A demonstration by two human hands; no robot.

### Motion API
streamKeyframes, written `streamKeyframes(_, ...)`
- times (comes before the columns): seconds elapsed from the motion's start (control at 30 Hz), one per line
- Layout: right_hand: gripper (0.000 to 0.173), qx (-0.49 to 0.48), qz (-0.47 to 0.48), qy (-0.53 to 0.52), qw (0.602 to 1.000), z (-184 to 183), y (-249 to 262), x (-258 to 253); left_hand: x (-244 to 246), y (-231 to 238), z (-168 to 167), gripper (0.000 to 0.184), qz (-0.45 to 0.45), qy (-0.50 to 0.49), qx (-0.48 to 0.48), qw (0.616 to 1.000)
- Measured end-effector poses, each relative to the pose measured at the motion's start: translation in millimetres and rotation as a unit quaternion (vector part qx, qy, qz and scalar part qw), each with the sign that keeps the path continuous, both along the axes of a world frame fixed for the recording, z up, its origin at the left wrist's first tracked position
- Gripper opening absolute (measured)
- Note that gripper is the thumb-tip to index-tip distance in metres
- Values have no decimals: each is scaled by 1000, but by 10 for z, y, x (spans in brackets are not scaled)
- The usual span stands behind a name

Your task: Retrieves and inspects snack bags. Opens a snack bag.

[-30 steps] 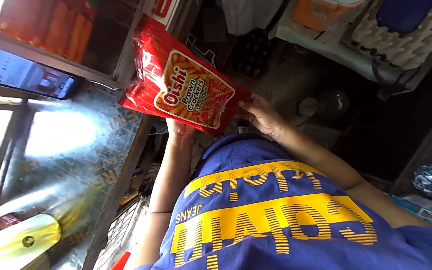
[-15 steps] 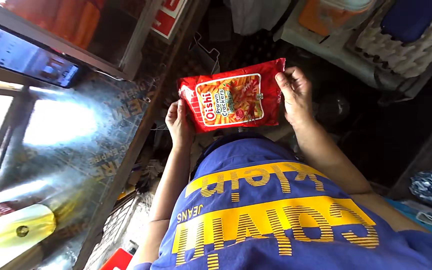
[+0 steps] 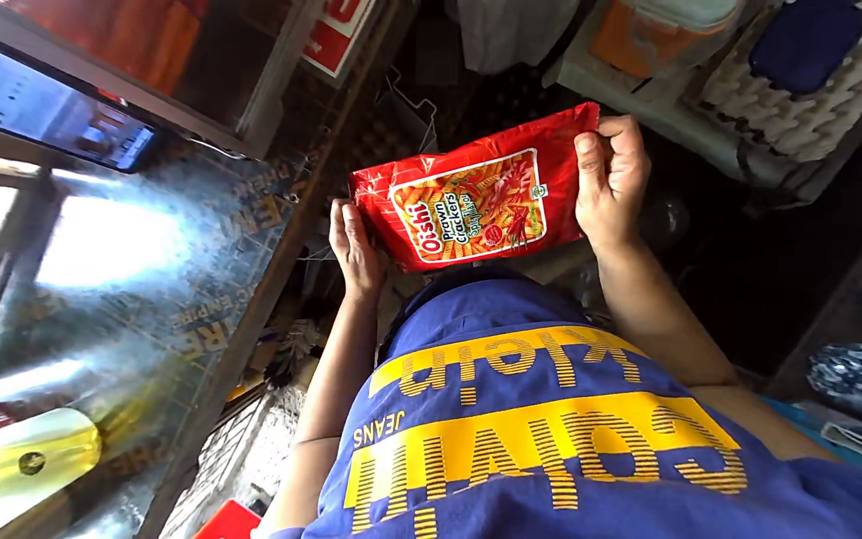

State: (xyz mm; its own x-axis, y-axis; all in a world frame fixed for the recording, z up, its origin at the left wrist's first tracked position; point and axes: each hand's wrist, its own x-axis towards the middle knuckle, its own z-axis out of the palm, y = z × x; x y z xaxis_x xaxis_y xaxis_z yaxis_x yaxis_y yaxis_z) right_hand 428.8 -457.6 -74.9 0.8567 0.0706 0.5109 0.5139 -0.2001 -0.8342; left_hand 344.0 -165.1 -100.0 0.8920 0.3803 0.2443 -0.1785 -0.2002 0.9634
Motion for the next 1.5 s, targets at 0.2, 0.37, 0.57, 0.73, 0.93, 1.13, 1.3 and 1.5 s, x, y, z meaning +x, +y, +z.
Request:
streamKeyframes(0.2, 16, -12, 15, -21, 1000, 26, 2, -29, 161, 24, 144, 25, -19, -66, 45, 997)
streamKeyframes(0.37, 19, -30, -23, -19, 999, -17, 0, -53, 178, 20, 157, 34, 0, -63, 46, 997)
streamKeyframes(0.57, 19, -16, -35, -22, 999, -24, 71, -33, 189, 4, 256, 35, 22, -52, -18, 998)
streamKeyframes(0.73, 20, -13, -29, -16, 999, -51, 91, -6, 168, 36, 371, 36, 19, -66, -11, 998)
streamKeyframes(0.93, 20, 15, -24, 75, 997, -205, 39, 7, 14, -20, 230, 37, -30, 43, -119, 992)
streamKeyframes(1.13, 25, -4, -11, 198, 980, -413, -28, -152, -238, -126, -8, 28, -11, 107, -99, 989)
streamKeyframes(1.3, 30, 14, 0, 321, 947, -559, 82, -378, -171, -101, 177, 27, -1, 81, -72, 994)
streamKeyframes(1.5, 37, 24, -50, 305, 951, -507, 218, -369, -147, -95, 367, 26, 21, 57, 7, 998)
